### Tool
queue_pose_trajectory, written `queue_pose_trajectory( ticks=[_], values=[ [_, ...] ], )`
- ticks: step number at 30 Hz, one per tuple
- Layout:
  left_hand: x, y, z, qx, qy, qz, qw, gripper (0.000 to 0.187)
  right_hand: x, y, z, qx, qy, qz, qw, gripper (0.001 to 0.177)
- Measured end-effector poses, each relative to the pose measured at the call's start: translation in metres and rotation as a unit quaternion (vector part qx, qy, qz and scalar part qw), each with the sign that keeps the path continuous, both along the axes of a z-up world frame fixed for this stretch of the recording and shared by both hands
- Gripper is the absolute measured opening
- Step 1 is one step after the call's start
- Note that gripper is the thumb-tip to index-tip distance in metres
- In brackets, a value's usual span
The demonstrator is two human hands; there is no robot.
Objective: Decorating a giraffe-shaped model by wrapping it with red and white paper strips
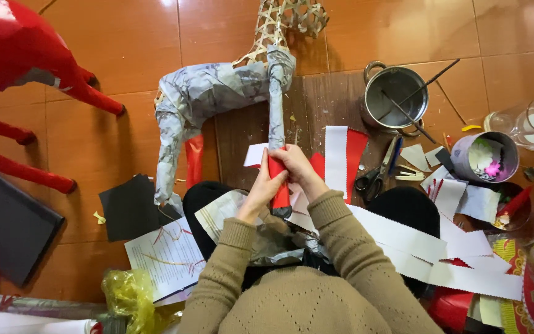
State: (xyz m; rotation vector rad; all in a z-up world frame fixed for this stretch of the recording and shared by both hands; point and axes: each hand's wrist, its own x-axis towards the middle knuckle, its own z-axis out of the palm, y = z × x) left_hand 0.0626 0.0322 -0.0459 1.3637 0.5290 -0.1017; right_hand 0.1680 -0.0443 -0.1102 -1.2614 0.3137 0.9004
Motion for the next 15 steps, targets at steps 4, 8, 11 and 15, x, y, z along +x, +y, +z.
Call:
queue_pose_trajectory(
  ticks=[4, 8, 11, 15],
  values=[
    [-0.011, -0.001, 0.037, -0.072, -0.006, 0.026, 0.997, 0.102, -0.010, 0.005, -0.014, 0.027, 0.014, -0.008, 1.000, 0.023],
    [0.004, 0.016, 0.056, 0.133, 0.021, 0.054, 0.989, 0.104, -0.011, 0.004, -0.022, 0.079, 0.059, -0.041, 0.994, 0.030],
    [0.033, 0.044, 0.054, 0.212, -0.075, 0.236, 0.946, 0.094, -0.017, -0.002, 0.015, 0.075, -0.012, -0.017, 0.997, 0.047],
    [0.079, 0.026, 0.121, 0.337, -0.106, 0.251, 0.901, 0.063, -0.028, -0.020, 0.132, -0.164, -0.410, 0.098, 0.892, 0.090]
  ],
)
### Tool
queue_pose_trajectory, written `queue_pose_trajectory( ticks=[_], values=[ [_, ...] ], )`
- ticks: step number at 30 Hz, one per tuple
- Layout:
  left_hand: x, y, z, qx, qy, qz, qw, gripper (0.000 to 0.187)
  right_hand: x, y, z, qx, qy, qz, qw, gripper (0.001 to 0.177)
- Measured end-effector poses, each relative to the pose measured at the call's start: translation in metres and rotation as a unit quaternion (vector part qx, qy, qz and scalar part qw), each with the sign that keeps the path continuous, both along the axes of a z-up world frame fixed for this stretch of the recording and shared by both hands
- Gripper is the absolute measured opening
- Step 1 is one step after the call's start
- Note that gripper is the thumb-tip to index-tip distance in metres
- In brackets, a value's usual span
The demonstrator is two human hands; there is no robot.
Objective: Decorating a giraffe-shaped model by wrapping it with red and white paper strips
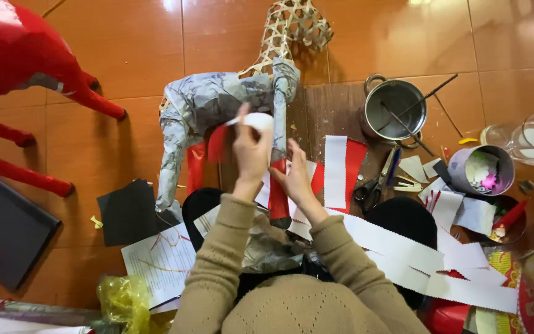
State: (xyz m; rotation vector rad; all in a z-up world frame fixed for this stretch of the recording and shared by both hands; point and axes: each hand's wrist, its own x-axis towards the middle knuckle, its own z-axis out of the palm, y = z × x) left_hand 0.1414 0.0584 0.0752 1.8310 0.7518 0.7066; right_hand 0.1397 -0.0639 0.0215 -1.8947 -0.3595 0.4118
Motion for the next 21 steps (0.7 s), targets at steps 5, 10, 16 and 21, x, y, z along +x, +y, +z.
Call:
queue_pose_trajectory(
  ticks=[5, 10, 16, 21],
  values=[
    [0.017, -0.045, -0.051, 0.044, 0.061, -0.189, 0.979, 0.046, 0.003, 0.005, -0.064, 0.002, -0.061, -0.088, 0.994, 0.046],
    [-0.017, -0.026, -0.068, -0.103, 0.102, -0.165, 0.976, 0.078, 0.017, 0.007, -0.072, 0.078, 0.119, -0.289, 0.947, 0.023],
    [-0.024, -0.041, -0.082, -0.290, 0.207, -0.107, 0.928, 0.066, 0.030, 0.007, -0.097, 0.246, 0.289, -0.356, 0.853, 0.034],
    [-0.022, -0.039, -0.069, -0.298, 0.230, -0.098, 0.921, 0.065, 0.033, -0.003, -0.116, 0.366, 0.418, -0.326, 0.765, 0.039]
  ],
)
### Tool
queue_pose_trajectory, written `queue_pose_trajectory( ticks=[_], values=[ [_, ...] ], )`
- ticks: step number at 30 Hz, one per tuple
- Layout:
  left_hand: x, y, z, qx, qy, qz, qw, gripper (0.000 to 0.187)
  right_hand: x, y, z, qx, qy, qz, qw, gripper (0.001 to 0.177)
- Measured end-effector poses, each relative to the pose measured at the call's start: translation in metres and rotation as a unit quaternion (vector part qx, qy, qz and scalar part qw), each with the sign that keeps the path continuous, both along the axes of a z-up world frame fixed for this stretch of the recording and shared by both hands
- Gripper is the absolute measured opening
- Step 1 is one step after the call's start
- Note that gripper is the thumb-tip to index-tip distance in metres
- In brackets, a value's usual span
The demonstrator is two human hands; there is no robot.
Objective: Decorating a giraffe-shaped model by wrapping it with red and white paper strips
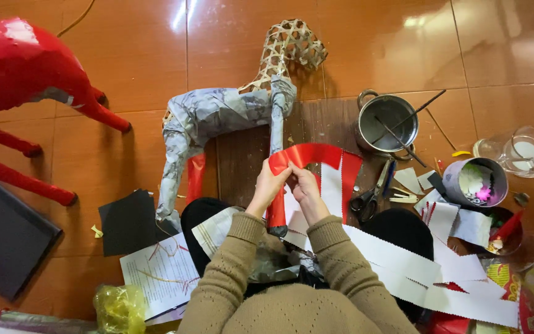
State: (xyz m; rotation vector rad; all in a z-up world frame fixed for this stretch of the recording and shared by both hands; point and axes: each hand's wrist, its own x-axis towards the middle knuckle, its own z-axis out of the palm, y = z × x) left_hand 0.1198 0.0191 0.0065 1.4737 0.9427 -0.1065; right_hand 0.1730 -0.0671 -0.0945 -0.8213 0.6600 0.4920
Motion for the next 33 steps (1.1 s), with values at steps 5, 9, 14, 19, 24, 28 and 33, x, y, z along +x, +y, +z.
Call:
queue_pose_trajectory(
  ticks=[5, 9, 14, 19, 24, 28, 33],
  values=[
    [0.001, 0.002, -0.017, 0.009, 0.001, -0.001, 1.000, 0.055, -0.019, -0.022, -0.019, -0.215, -0.124, 0.098, 0.964, 0.022],
    [0.004, 0.002, -0.003, 0.019, 0.023, -0.036, 0.999, 0.065, 0.007, 0.000, 0.006, -0.365, -0.338, 0.344, 0.796, 0.031],
    [0.004, 0.009, -0.010, -0.078, -0.060, -0.083, 0.992, 0.108, 0.034, 0.037, 0.046, -0.301, -0.214, 0.420, 0.829, 0.039],
    [-0.004, 0.019, 0.011, -0.168, -0.118, -0.091, 0.974, 0.123, 0.029, 0.048, 0.067, -0.101, -0.070, 0.339, 0.933, 0.028],
    [-0.015, 0.028, 0.020, 0.067, -0.028, -0.274, 0.959, 0.114, 0.041, 0.053, -0.006, -0.082, -0.045, 0.288, 0.953, 0.034],
    [0.018, 0.046, 0.024, 0.189, -0.117, -0.016, 0.975, 0.096, 0.042, 0.057, -0.024, -0.072, -0.066, 0.257, 0.962, 0.039],
    [0.067, 0.048, 0.067, 0.191, -0.171, -0.014, 0.966, 0.072, 0.018, 0.025, 0.058, -0.421, -0.512, 0.228, 0.713, 0.082]
  ],
)
